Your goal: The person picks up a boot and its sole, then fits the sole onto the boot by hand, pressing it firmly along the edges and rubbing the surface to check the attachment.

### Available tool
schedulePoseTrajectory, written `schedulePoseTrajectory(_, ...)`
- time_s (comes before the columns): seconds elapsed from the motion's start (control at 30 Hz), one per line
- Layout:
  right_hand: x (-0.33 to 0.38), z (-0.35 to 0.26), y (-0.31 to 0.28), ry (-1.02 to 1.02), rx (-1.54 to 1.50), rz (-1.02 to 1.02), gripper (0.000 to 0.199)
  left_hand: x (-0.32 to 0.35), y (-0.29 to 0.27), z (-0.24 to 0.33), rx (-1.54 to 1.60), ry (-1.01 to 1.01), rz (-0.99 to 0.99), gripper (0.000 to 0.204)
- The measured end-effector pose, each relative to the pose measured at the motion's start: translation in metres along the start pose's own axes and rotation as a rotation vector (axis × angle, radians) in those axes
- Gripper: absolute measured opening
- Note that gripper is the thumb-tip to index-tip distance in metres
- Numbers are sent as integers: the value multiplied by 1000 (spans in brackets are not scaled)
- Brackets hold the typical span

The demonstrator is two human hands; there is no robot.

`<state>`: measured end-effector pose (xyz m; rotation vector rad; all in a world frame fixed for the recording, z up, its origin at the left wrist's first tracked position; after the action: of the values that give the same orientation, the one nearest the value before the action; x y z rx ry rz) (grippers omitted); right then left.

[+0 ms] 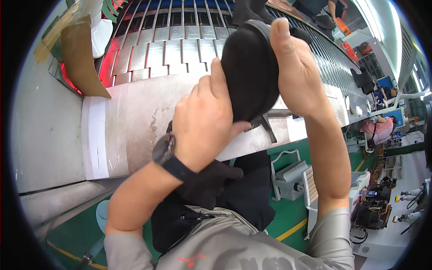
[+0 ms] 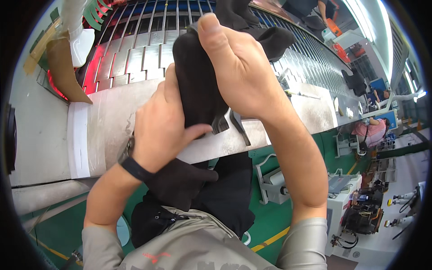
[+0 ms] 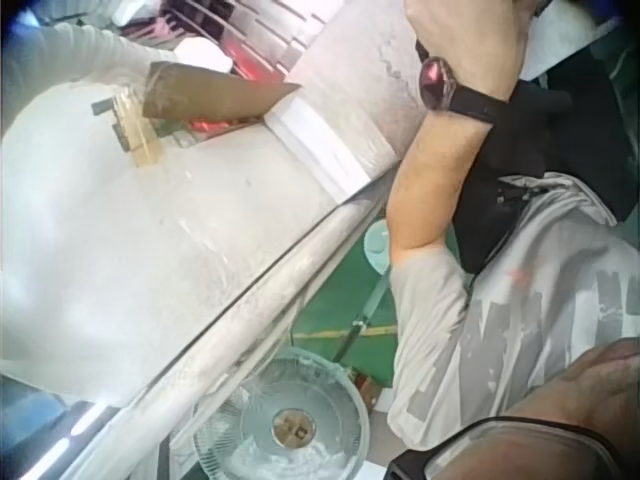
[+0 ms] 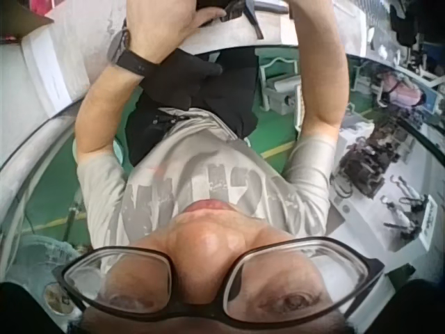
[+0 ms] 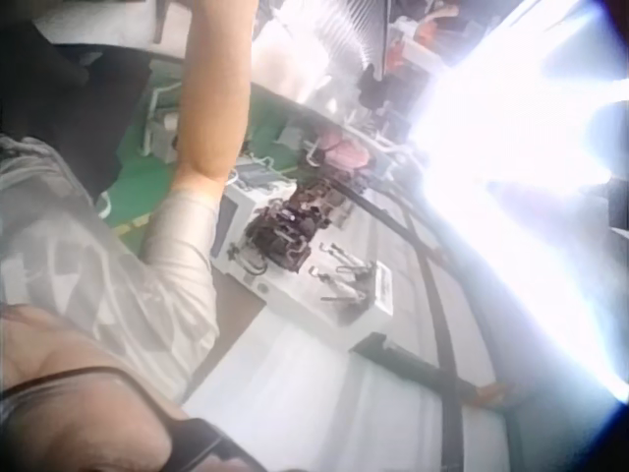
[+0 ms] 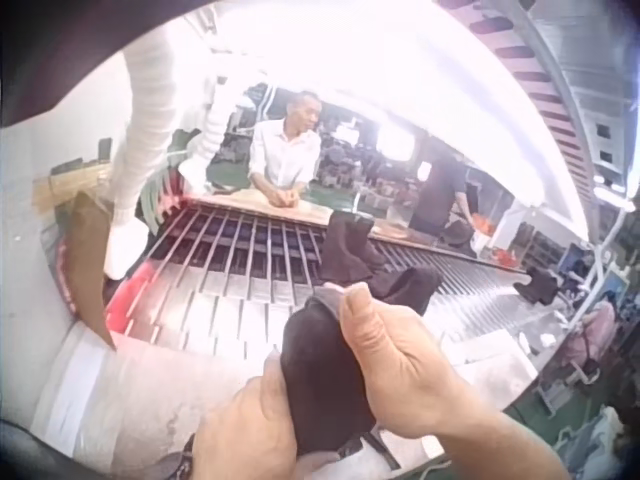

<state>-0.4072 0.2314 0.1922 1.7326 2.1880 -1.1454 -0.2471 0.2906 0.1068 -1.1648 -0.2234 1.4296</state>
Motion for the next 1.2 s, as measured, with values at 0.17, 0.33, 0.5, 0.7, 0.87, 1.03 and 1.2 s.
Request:
schedulePoseTrajectory(0.17, -3, -8, 5, 139, -93, -37, 59, 1, 1, -2, -8, 4, 34, 128)
schedulePoseTrajectory(0.33, 5, -12, 5, 203, -135, 58, 56, 1, 1, 1, 25, 35, 41, 127)
schedulePoseTrajectory(0.5, 7, -31, 13, 28, 306, 120, 54, 7, 2, -1, 28, 20, 65, 133)
schedulePoseTrajectory(0.7, -3, -45, -6, 400, -30, 39, 53, 12, -1, 4, -18, 57, 85, 130)
schedulePoseTrajectory(0.87, 9, -71, -7, 340, 313, -63, 46, 23, -5, 10, -19, 53, 98, 130)
schedulePoseTrajectory(1.03, 63, -82, -2, 21, 398, 11, 73, 19, -71, -10, 768, -84, -520, 71)
schedulePoseTrajectory(1.2, 98, -107, -13, -419, 41, -174, 87, 68, -22, -98, 1465, -583, -566, 70)
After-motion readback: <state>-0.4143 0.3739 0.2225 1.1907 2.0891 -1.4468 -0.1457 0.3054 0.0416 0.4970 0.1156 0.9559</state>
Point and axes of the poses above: each hand's wrist, its own x-axis away from the middle knuckle, its own y-axis out of the palm, z = x × y, the point moved 2 cm from there along -x, towards the middle knuckle, and after that the axes turned 1 degree about -x, right-handed, at the moved point
